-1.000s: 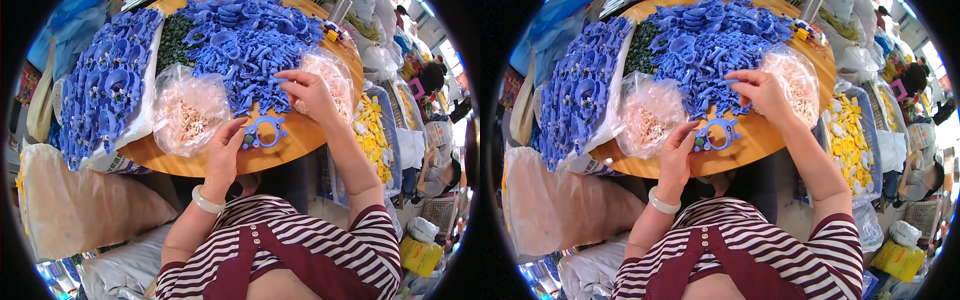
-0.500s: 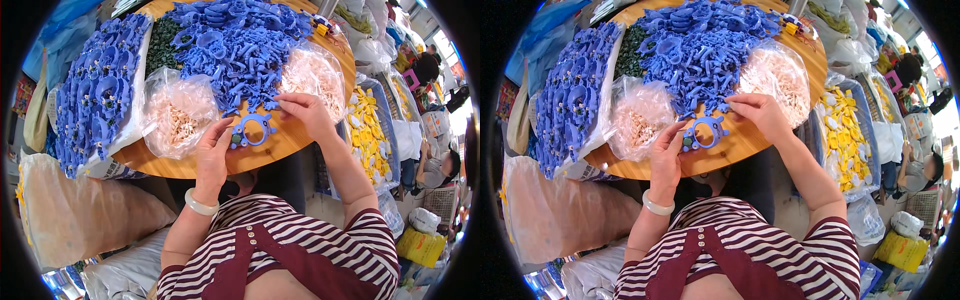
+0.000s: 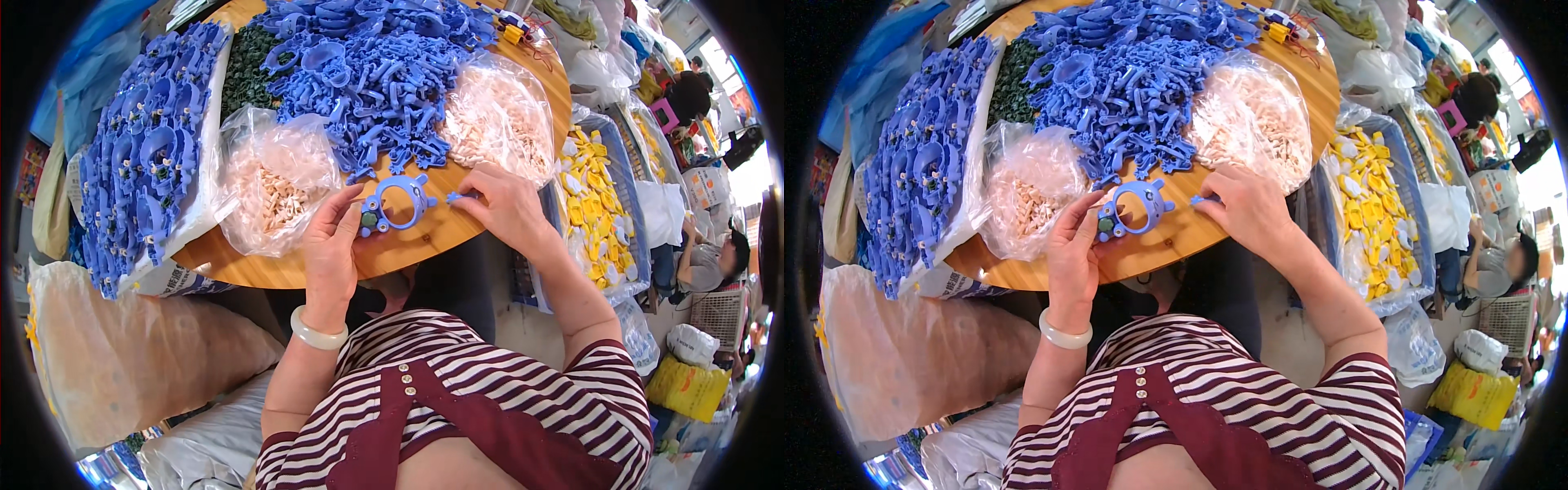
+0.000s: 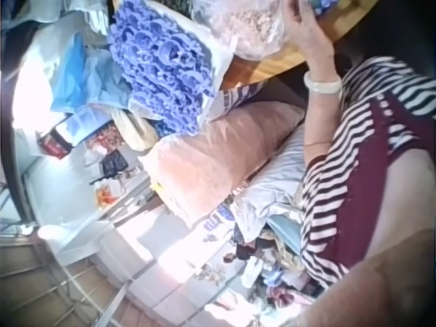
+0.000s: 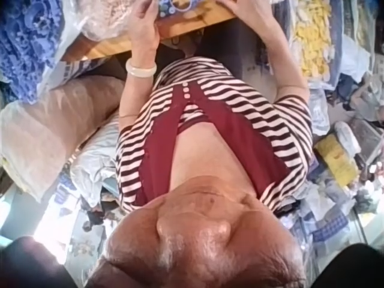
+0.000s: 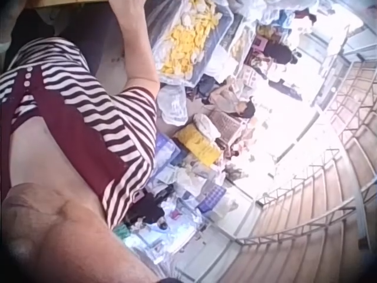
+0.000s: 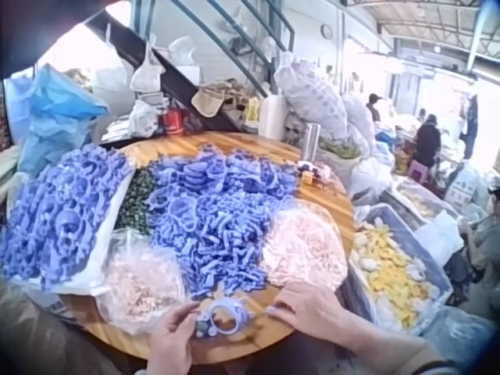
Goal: Assembling small blue plastic toy components by hand at a workbench.
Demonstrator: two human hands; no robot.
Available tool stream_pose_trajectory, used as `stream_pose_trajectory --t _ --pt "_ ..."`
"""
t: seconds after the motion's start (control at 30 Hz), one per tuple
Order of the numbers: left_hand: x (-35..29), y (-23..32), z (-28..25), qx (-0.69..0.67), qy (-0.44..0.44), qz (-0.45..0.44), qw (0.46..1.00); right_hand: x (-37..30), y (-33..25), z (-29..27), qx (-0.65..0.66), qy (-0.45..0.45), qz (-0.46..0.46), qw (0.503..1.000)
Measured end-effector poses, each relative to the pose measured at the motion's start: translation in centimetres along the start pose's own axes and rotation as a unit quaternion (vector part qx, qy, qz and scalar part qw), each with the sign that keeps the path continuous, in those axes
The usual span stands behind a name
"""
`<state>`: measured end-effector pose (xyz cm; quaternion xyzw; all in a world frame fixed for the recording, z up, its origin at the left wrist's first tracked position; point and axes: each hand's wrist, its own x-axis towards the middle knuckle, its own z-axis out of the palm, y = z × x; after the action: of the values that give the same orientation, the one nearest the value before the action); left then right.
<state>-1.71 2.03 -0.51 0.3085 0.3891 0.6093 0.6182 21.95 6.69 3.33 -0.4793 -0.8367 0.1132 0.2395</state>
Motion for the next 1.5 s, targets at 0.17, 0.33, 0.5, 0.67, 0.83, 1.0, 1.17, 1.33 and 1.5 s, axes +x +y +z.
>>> stream_pose_trajectory --t 0.17,0.33,0.5,0.67,0.83,1.0,1.17,1.33,1.5 --pt "-0.1 0.1 0.1 -0.012 -0.005 0.003 1.000 0.8 0.9 -0.3 -0.056 -0.039 -0.146 0.987" --pt "0.0 -0.1 0.0 -0.015 0.000 0.008 1.000 0.9 0.5 -0.9 0.155 -0.057 -0.004 0.986" --pt "-0.2 0.5 0.7 -0.016 -0.001 0.001 1.000 1.9 -2.1 -1.1 0.501 -0.026 0.103 0.859" --pt "-0.3 -0.1 0.5 0.007 0.004 0.024 1.000 2.1 -4.0 1.5 0.478 -0.013 0.028 0.878" --pt "-0.5 -0.3 0.6 0.012 0.006 0.034 0.999 2.7 -4.5 1.9 0.309 0.002 -0.099 0.946" --pt "-0.6 -0.2 0.7 0.030 0.010 0.035 0.999 2.7 -4.5 2.2 0.287 0.011 -0.112 0.951" --pt "-0.6 -0.5 0.6 0.059 0.010 0.047 0.997 2.6 -4.6 2.4 0.270 0.015 -0.096 0.958" --pt "-0.8 -0.5 0.7 0.058 0.012 0.050 0.997 2.7 -4.4 2.1 0.236 0.009 -0.106 0.966" --pt "-0.9 -0.4 0.8 0.063 0.012 0.050 0.997 2.4 -4.7 2.3 0.265 0.002 -0.046 0.963"
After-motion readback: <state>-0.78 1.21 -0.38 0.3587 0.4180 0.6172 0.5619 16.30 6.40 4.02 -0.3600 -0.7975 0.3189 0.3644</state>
